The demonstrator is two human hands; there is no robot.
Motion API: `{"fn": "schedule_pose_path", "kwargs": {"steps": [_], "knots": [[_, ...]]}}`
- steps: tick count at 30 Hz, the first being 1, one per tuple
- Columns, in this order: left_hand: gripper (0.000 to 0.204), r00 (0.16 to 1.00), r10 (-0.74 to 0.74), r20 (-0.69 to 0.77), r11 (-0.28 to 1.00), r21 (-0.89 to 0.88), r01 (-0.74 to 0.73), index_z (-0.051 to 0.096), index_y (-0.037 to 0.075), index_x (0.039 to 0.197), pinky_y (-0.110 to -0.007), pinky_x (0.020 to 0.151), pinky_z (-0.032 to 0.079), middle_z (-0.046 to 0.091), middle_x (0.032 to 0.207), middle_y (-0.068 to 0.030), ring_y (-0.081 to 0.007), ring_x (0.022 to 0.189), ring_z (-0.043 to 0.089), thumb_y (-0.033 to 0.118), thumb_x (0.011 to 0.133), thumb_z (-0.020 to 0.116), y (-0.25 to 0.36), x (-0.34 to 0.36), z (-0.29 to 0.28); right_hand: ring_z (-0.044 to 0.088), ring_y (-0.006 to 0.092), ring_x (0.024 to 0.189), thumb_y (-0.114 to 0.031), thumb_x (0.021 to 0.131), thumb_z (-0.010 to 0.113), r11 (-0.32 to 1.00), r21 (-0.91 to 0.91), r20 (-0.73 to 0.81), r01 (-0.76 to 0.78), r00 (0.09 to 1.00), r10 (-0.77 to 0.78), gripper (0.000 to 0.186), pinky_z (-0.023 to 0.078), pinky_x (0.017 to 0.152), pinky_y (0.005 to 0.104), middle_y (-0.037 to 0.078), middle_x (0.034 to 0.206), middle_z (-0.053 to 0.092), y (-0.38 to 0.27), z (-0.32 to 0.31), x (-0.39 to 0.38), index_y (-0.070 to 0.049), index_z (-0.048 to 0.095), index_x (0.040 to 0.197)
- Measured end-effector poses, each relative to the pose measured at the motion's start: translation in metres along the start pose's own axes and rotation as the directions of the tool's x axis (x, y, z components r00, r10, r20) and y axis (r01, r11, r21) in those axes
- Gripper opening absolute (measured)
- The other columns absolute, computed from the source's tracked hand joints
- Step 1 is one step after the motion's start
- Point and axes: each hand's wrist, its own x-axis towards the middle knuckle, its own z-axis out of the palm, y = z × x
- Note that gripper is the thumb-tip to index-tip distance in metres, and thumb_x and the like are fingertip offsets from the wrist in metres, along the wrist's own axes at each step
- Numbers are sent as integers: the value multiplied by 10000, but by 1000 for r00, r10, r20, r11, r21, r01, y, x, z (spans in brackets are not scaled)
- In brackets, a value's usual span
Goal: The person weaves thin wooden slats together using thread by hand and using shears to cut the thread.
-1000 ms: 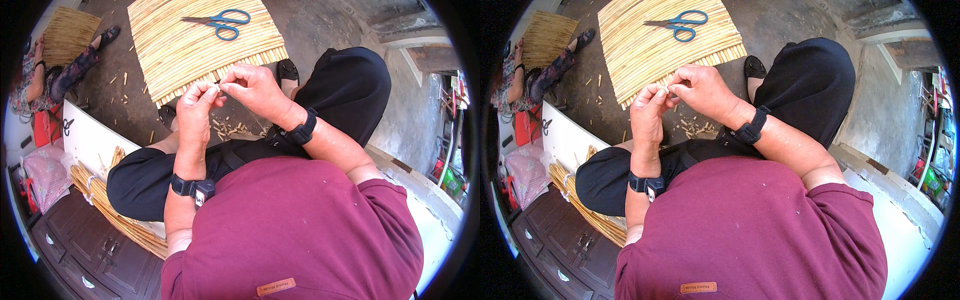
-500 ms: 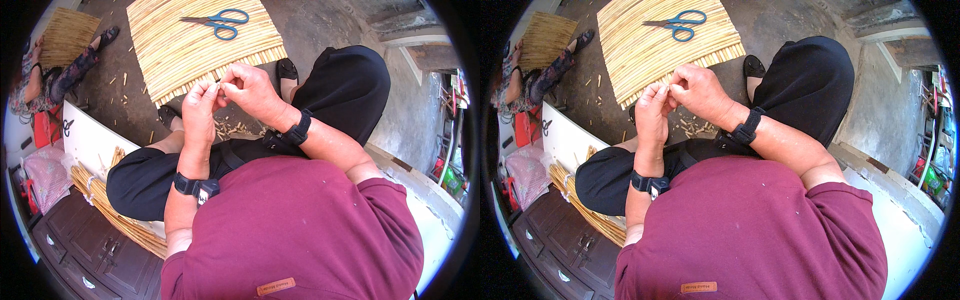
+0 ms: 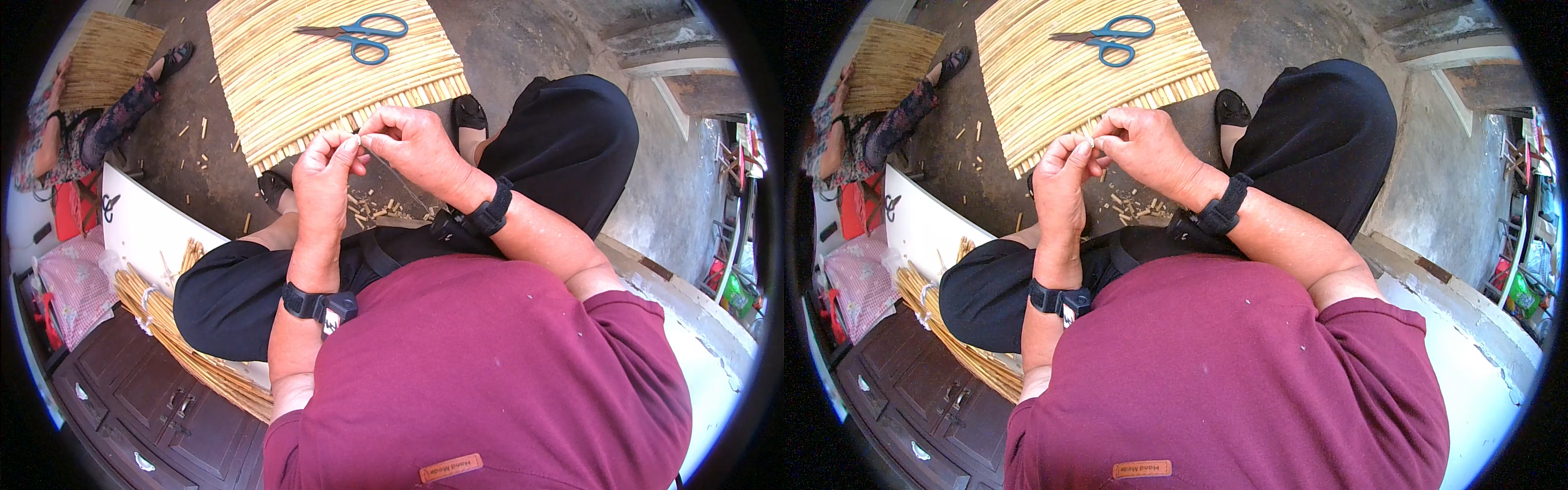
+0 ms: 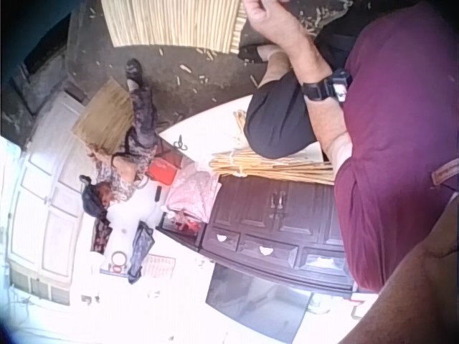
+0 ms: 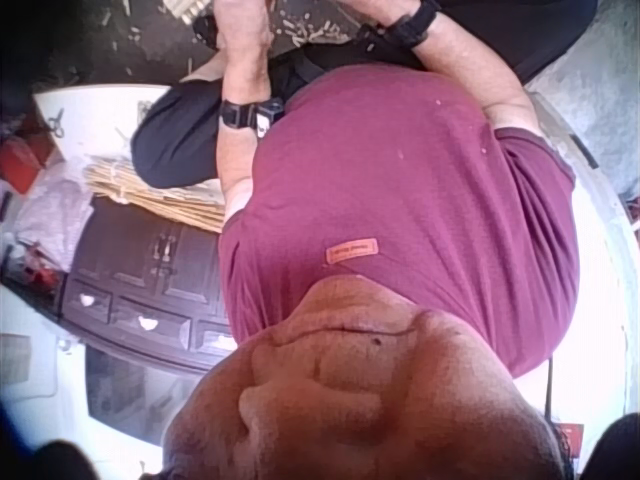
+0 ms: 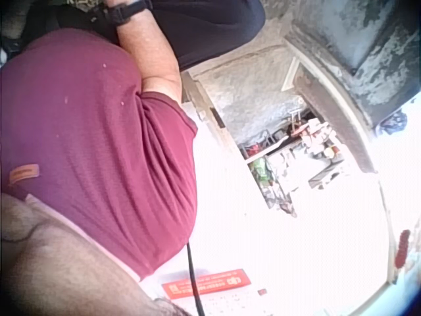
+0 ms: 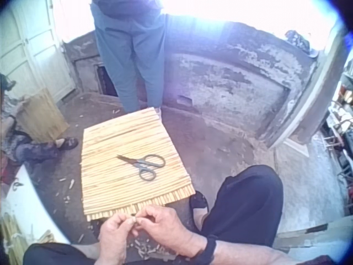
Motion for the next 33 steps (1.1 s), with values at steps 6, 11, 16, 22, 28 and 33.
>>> {"fn": "schedule_pose_path", "kwargs": {"steps": [6,11,16,22,28,33], "knots": [[64,997,27,-73,945,328,-1,621,11,926,-259,711,535,638,823,-29,-84,630,556,71,933,600,3,-1,2,555,88,647,-48,816,666,946,-269,3,183,982,-189,53,447,570,255,39,713,603,0,-3,3,-6,644,841],[39,997,-38,-70,999,11,39,638,10,906,-253,651,540,644,811,-35,-67,609,555,42,914,618,2,0,1,616,292,675,-78,779,648,897,-366,29,248,966,-256,72,496,614,373,115,707,602,-5,-2,1,-22,608,758],[38,996,-57,-65,998,-37,55,639,7,913,-271,682,557,641,800,-43,-72,590,543,35,911,613,1,0,-1,650,247,667,-62,797,628,943,-278,25,185,982,-185,58,529,616,352,126,737,627,-11,-3,0,-7,627,778],[47,998,-20,-67,1000,10,21,645,2,935,-252,660,540,651,809,-43,-73,615,565,30,906,622,-1,1,-2,684,158,684,-70,811,660,996,-88,11,19,1000,-18,107,553,627,304,139,774,677,-7,-4,1,35,663,832],[57,994,52,-92,980,198,-33,661,2,942,-196,591,489,646,806,-13,-48,656,571,28,897,636,-1,1,0,548,49,677,-77,831,693,984,-179,15,22,1000,-19,81,457,602,233,15,709,631,-2,-5,2,3,683,845],[69,995,42,-92,958,286,-14,641,-5,958,-209,639,481,657,837,-42,-95,701,606,39,907,628,2,0,0,547,50,670,-71,835,693,982,-184,34,33,999,-27,73,456,600,224,6,699,624,-3,-6,3,0,701,849]]}}
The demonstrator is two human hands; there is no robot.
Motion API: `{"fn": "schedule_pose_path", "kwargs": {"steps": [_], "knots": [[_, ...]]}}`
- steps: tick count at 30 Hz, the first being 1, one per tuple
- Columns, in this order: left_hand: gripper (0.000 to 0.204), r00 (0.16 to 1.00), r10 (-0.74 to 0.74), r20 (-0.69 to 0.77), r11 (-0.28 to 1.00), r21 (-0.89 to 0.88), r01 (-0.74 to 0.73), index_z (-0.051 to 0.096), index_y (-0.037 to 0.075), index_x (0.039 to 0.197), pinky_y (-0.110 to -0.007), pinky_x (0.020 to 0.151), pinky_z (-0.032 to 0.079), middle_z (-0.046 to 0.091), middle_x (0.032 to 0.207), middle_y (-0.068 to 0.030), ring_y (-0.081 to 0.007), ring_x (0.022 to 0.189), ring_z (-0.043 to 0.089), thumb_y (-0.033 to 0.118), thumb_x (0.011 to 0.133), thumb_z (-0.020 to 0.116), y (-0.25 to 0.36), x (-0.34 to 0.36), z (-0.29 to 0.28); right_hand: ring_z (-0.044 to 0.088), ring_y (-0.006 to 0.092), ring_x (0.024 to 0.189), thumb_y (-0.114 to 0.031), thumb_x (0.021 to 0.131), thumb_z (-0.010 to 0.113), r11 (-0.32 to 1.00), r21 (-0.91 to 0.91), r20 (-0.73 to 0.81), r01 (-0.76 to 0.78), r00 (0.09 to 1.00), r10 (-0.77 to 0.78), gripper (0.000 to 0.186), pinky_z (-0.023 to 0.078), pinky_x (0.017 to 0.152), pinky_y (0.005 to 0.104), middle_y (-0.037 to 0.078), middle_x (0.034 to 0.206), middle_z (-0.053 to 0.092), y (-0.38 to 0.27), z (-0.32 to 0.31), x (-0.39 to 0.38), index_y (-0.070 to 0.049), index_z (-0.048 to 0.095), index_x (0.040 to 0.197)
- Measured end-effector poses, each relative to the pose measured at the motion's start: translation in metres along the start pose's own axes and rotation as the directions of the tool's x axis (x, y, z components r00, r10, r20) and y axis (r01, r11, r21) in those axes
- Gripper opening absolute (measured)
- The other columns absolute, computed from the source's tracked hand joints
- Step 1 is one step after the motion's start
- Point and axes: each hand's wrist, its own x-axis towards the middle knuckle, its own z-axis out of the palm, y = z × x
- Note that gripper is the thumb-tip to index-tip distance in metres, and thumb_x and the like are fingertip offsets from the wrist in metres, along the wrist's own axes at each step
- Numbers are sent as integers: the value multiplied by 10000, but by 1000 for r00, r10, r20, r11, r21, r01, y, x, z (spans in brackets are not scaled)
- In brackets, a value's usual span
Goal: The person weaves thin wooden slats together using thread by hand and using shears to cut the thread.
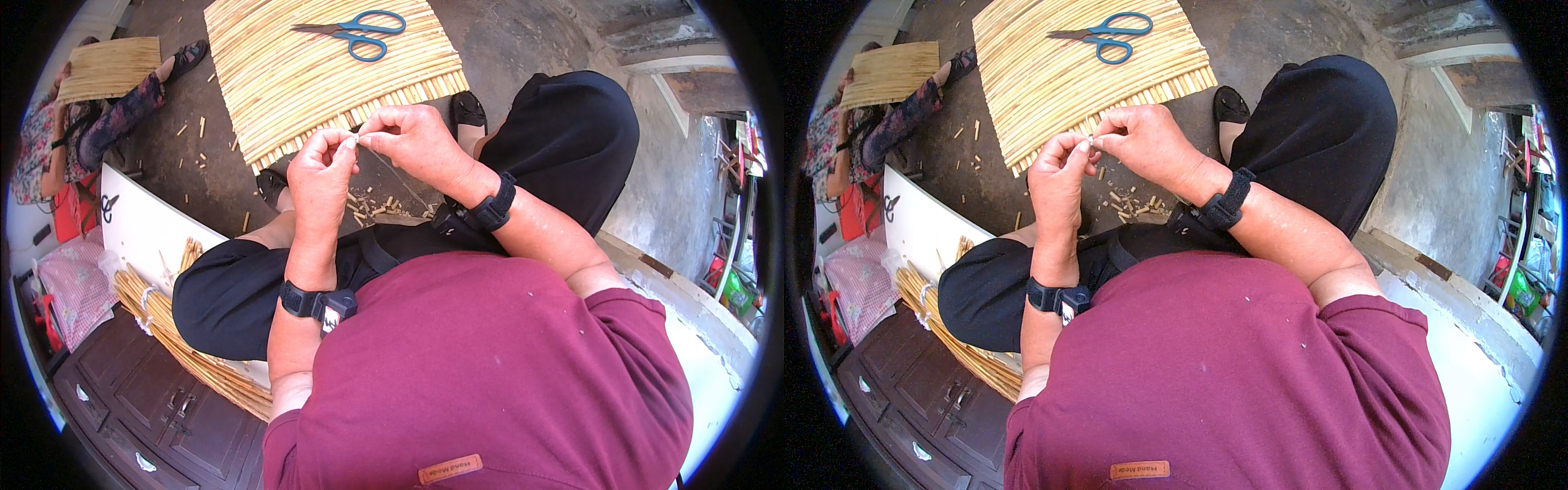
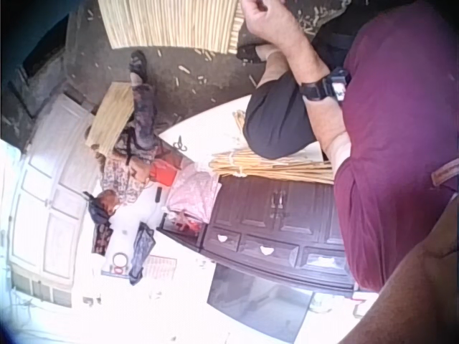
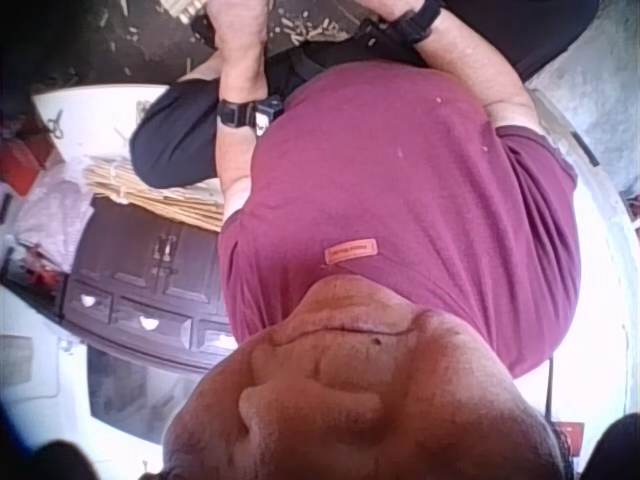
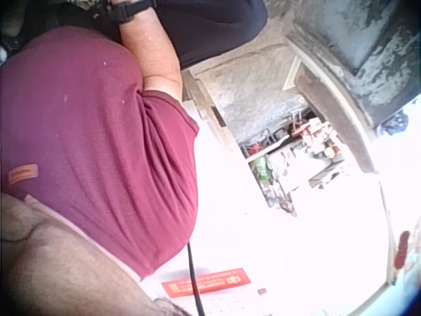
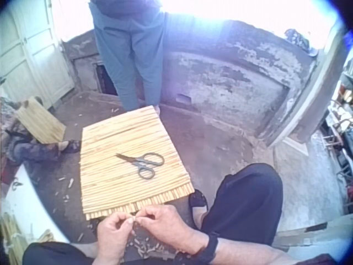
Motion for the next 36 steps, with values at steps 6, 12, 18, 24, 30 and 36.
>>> {"fn": "schedule_pose_path", "kwargs": {"steps": [6,12,18,24,30,36], "knots": [[55,999,26,29,994,101,-28,642,7,950,-201,645,477,649,826,-25,-73,684,578,40,911,622,1,-1,-1,548,40,689,-68,833,694,987,56,57,-154,987,150,78,441,585,220,-2,706,611,4,0,1,3,701,863],[52,997,81,-15,986,150,-77,639,16,951,-209,628,474,639,805,-19,-68,668,553,45,918,611,-4,-3,5,613,111,654,-86,801,644,999,49,-24,-18,1000,19,88,497,609,289,74,696,646,10,7,1,-3,666,784],[89,996,-63,58,892,-444,82,621,-1,975,-301,649,556,661,851,-59,-97,657,589,73,925,617,-9,-1,8,490,14,654,-34,839,632,928,332,31,-169,985,169,46,409,576,194,-43,727,577,7,7,0,-39,616,796],[113,967,-160,197,831,-501,239,581,33,940,-310,596,566,629,823,-46,-141,568,592,139,969,555,-7,-2,6,518,59,618,-54,821,621,871,471,-10,-140,986,164,51,432,551,227,4,701,587,9,2,1,-26,624,778],[132,902,-399,163,914,155,376,607,46,1043,-230,496,469,637,854,-32,-99,525,573,101,937,551,-9,8,-10,421,59,519,-94,834,591,387,780,367,-491,861,352,76,323,485,196,-7,654,524,15,2,-1,-49,588,772],[176,996,84,-15,988,129,-81,680,34,1064,-191,537,417,623,930,-7,-56,664,553,103,925,598,-8,4,-13,430,27,548,-97,837,595,804,479,256,-352,932,256,49,309,490,185,-18,723,570,13,0,5,-53,615,829]]}}
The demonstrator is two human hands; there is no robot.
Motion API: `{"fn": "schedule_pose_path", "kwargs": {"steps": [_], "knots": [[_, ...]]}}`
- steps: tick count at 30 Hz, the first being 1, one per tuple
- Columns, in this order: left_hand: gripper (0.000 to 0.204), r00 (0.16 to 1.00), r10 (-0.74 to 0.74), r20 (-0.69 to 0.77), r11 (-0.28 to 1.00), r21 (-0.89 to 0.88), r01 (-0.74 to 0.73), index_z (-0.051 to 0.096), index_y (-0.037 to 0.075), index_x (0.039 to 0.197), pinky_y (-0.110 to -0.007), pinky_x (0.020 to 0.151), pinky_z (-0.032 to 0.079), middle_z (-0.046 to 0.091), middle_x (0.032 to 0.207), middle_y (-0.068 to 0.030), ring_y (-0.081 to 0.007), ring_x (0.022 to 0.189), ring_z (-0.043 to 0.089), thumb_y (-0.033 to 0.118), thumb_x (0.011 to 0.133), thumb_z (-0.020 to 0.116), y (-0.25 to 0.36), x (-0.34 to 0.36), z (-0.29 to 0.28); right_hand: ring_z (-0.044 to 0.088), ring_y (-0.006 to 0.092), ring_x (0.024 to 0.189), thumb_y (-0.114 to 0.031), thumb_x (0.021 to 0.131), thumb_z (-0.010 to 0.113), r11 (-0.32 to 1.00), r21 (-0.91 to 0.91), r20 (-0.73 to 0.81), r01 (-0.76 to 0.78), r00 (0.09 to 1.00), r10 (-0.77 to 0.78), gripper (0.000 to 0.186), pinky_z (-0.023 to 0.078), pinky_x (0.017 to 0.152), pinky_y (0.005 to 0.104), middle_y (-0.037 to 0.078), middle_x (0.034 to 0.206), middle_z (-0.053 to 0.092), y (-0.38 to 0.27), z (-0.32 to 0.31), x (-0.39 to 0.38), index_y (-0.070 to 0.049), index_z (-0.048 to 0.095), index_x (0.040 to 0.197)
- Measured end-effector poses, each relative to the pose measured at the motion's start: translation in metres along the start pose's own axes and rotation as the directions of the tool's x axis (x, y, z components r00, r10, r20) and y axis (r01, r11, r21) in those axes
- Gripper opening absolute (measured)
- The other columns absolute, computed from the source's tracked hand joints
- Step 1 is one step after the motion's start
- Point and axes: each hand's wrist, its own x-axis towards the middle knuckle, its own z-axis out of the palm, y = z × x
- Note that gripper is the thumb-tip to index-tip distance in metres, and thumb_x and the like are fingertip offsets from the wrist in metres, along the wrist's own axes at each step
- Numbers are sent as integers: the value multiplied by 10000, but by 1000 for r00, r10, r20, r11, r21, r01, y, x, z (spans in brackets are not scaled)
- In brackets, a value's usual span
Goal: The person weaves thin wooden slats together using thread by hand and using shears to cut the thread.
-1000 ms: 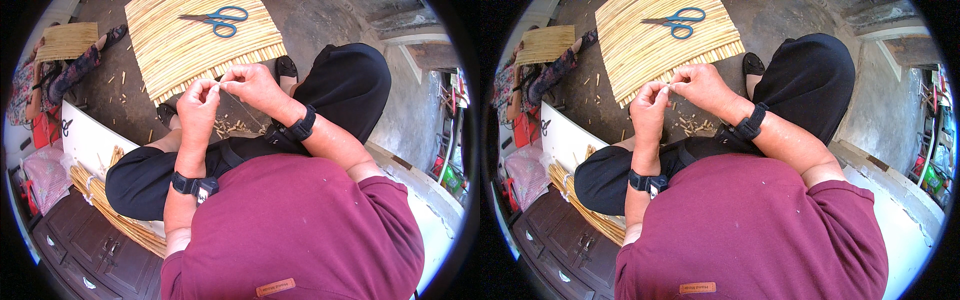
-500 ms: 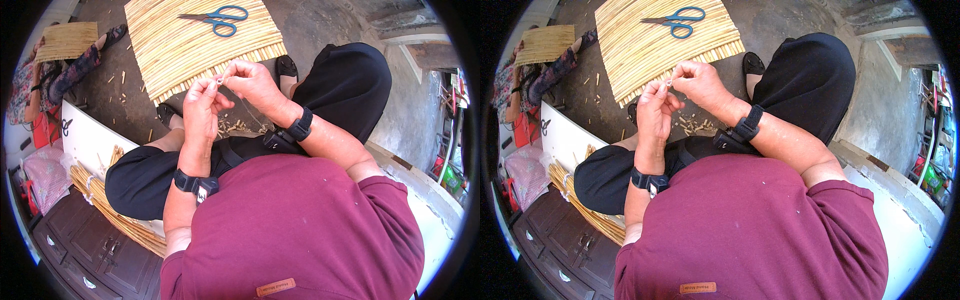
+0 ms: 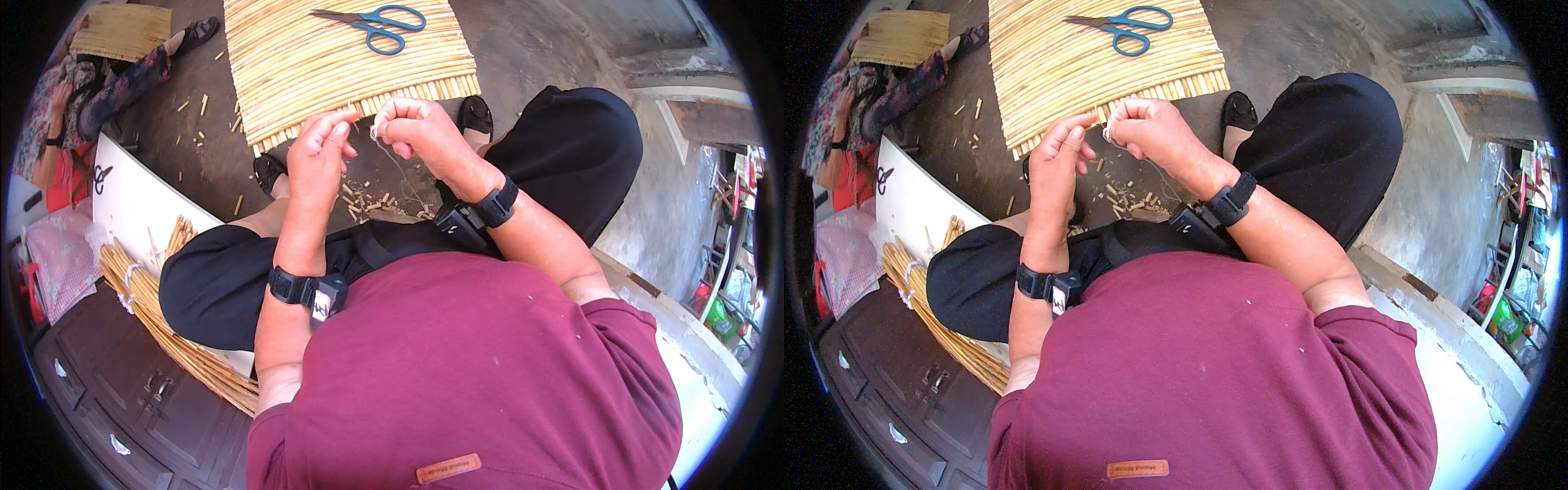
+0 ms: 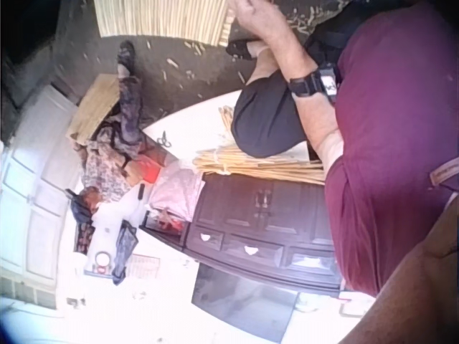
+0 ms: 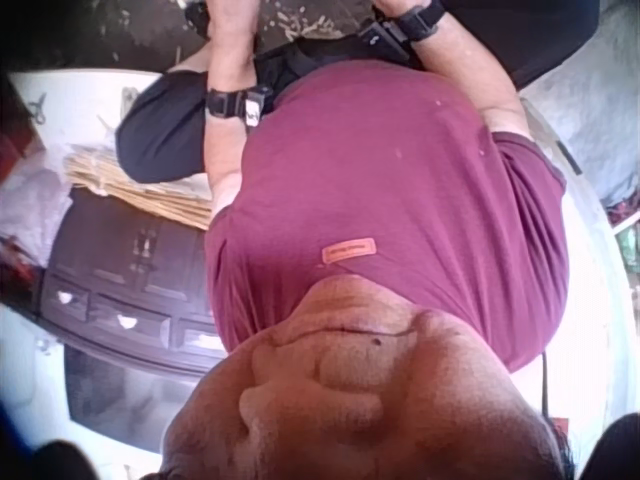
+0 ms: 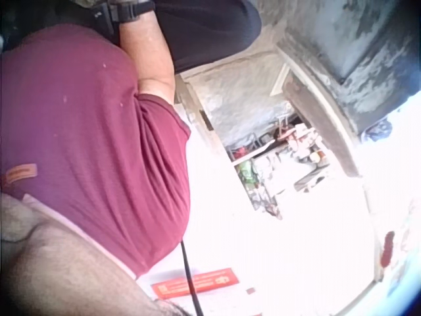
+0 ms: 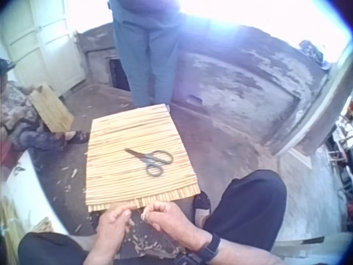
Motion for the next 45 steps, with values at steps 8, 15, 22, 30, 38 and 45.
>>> {"fn": "schedule_pose_path", "kwargs": {"steps": [8,15,22,30,38,45], "knots": [[71,988,-41,148,984,175,14,693,15,915,-193,612,422,571,858,19,-47,710,547,53,855,686,4,-9,-3,558,64,712,-117,831,615,907,-413,94,88,994,-53,133,465,632,239,-22,819,634,4,3,-1,-44,658,934],[64,993,117,-24,986,123,-113,705,-2,840,-233,636,445,548,781,-11,-84,674,534,44,796,720,-3,-8,-5,557,108,862,-165,919,654,982,124,212,139,963,-163,363,478,758,252,49,1070,595,20,11,2,-30,548,1239],[107,973,-215,90,972,118,204,685,1,897,-217,712,434,608,883,0,-83,781,557,100,861,670,-21,0,-12,502,48,613,-161,864,705,961,-276,20,0,1000,6,142,403,521,232,-31,699,600,36,1,9,-40,648,816],[330,785,615,81,427,802,-418,697,167,1022,-391,759,491,588,1008,-65,-288,943,573,-2,747,627,-33,51,0,411,7,525,-165,885,663,994,-87,-170,-69,984,53,102,296,461,181,-63,683,561,29,-10,16,-95,646,812],[178,726,576,376,291,736,-611,671,118,867,-384,746,500,592,942,-51,-265,886,581,54,704,700,-43,76,-2,432,21,545,-152,895,660,998,59,-267,7,964,9,131,332,488,193,-60,663,559,12,-15,14,-84,633,786],[95,870,462,174,774,400,-491,656,87,832,-334,771,479,660,913,-46,-221,890,595,40,763,702,-48,82,-2,427,17,539,-142,896,657,991,108,-247,83,968,-54,128,325,480,186,-64,664,557,9,-17,14,-87,625,786]]}}
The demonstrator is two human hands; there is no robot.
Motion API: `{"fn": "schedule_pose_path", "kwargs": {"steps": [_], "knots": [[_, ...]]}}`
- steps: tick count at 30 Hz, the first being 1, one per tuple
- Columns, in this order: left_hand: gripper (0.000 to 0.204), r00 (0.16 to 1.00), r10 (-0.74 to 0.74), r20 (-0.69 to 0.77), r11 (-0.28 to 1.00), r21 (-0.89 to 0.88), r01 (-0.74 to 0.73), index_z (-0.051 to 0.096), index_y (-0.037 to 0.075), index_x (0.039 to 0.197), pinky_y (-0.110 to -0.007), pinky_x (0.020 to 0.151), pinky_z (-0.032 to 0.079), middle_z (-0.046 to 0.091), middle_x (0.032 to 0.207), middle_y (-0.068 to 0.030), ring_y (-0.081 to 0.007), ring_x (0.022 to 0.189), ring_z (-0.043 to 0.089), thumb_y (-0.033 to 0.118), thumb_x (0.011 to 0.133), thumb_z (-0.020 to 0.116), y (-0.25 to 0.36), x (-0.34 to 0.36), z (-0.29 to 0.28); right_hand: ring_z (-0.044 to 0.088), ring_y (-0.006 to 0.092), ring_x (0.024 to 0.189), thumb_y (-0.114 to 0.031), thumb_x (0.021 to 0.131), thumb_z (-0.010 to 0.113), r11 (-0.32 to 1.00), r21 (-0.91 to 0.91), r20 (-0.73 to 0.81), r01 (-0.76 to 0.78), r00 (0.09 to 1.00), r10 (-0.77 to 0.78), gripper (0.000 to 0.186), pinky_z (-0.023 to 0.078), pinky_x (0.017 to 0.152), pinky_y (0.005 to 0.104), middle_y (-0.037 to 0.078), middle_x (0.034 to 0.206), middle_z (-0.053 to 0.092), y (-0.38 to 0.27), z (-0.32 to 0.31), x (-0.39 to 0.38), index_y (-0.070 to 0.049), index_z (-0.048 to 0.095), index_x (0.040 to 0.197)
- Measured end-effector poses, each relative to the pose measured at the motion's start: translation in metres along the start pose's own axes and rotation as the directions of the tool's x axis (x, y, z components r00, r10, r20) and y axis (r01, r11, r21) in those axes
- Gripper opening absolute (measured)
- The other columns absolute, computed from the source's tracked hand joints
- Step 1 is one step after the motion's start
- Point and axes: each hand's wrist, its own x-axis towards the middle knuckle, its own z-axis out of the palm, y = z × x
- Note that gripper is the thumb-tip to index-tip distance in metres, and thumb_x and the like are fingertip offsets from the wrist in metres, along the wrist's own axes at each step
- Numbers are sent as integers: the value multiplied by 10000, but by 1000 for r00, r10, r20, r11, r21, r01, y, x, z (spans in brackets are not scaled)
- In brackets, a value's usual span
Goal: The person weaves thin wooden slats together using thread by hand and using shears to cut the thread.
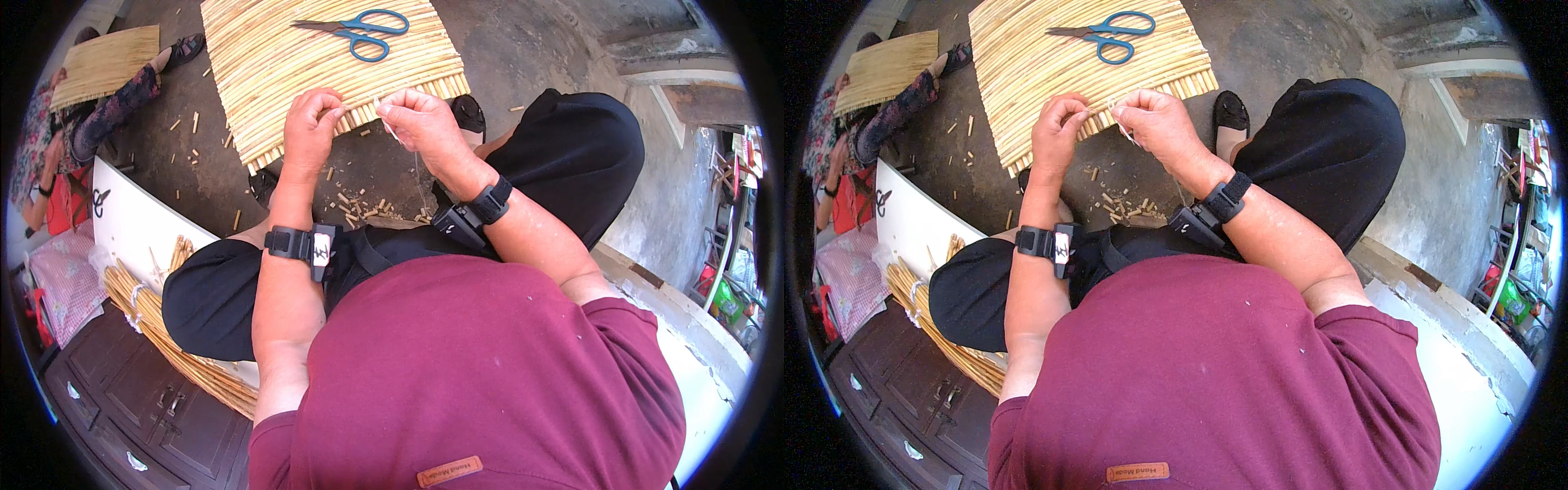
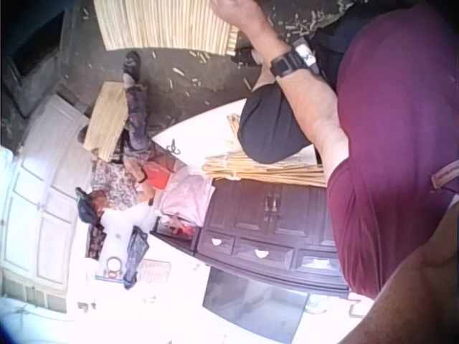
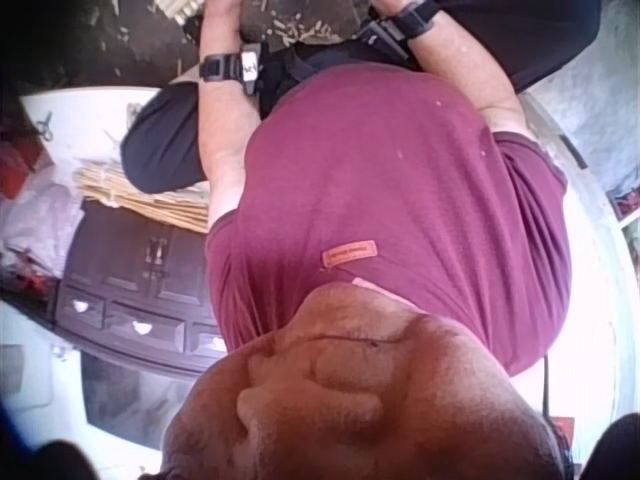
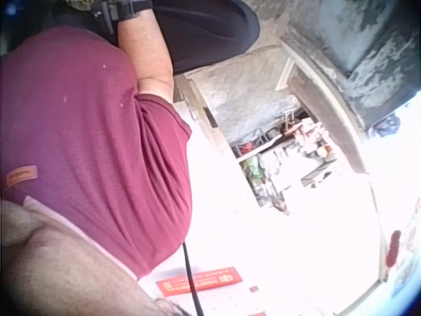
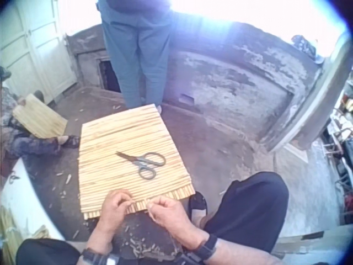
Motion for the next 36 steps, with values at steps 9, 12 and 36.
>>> {"fn": "schedule_pose_path", "kwargs": {"steps": [9,12,36], "knots": [[71,886,-454,96,810,-369,456,684,15,905,-237,697,476,663,862,-48,-93,719,593,51,844,686,6,-3,2,502,18,654,-111,875,671,845,-455,103,281,959,-263,98,416,564,201,-44,723,604,20,15,26,-16,662,856],[96,896,-441,47,876,-193,442,694,16,908,-257,690,484,650,824,-66,-117,728,603,71,829,700,7,0,5,502,19,653,-111,876,666,818,-499,75,287,954,-289,105,421,567,208,-33,720,614,29,18,38,-9,664,851],[136,890,-443,107,890,-65,451,708,36,910,-356,732,501,660,837,-142,-259,779,640,150,850,664,2,2,3,597,104,618,-129,860,675,800,-562,-62,209,954,-293,133,486,539,269,62,714,662,41,26,46,-8,640,820]]}}
